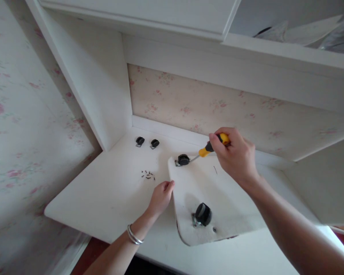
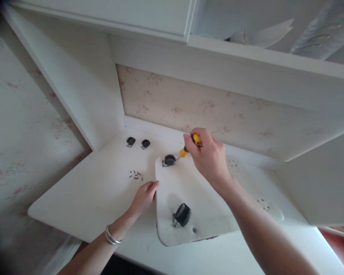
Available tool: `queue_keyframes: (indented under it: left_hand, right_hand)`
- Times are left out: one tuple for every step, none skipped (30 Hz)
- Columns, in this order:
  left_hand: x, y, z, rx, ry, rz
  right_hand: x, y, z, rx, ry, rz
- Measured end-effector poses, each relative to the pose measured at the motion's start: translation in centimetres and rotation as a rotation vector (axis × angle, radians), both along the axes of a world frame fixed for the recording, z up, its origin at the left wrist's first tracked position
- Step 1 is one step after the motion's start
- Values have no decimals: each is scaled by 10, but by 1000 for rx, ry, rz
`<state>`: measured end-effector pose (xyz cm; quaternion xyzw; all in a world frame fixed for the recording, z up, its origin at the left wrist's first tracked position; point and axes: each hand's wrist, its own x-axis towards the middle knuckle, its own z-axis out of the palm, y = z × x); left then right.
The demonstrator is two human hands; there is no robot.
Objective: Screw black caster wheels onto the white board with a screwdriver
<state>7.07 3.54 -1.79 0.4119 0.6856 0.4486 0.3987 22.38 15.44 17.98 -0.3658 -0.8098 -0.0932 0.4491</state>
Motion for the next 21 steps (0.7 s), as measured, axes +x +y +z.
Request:
queue_keyframes:
  left_hand:
    - [-1,5,0,1,6,-2]
    - [-2,10,0,3,9,-3]
    - [-3,15,0,8,9,-4]
    - [-4,21,0,15,10,-4]
    - [-6,26,0,23,11,-6]
    - [-7,32,0,31,13,-7]
    - [-9,37,0,39,16,-9]
    - [-11,42,0,45,20,-11]
    - [-12,47,1,50,24,-12]
    - [-14,52,1,55,29,-12]
    - [-16,57,2,62,34,-12]
    - [-18,61,3,69,40,-11]
    - [-19,65,3,76,47,-10]
    - [-21,68,4,81,53,-9]
    - [-22,70,4,85,59,-9]
    - [-23,72,4,86,65,-10]
    - [-24,73,4,84,69,-11]
    - [-24,74,4,81,74,-12]
    - [-25,74,3,76,78,-14]
    - [-25,74,2,72,82,-14]
    - [-25,74,1,66,86,-14]
  right_hand:
    - [2,2,-3,-23,-6,0]
    - [2,4,-7,-52,-12,3]
    - [1,7,-12,-85,-15,9]
    - [-1,10,-16,-117,-13,15]
    - [-3,15,-19,-145,-8,20]
    - [-6,19,-22,-163,-2,25]
    - [-8,24,-24,-172,0,30]
    - [-11,29,-25,-173,-2,37]
    - [-14,34,-26,-167,-7,44]
    - [-17,39,-26,-162,-16,50]
    - [-19,44,-27,-157,-28,51]
    - [-22,48,-27,-156,-43,48]
    - [-24,52,-28,-154,-60,42]
    - [-26,56,-30,-152,-76,36]
    - [-27,59,-31,-149,-91,34]
    - [-29,62,-33,-146,-102,36]
    - [-30,65,-34,-141,-107,41]
    - [-31,68,-35,-138,-110,44]
    - [-31,70,-36,-137,-112,44]
    - [-32,73,-36,-138,-114,40]
    - [-32,75,-37,-141,-118,37]
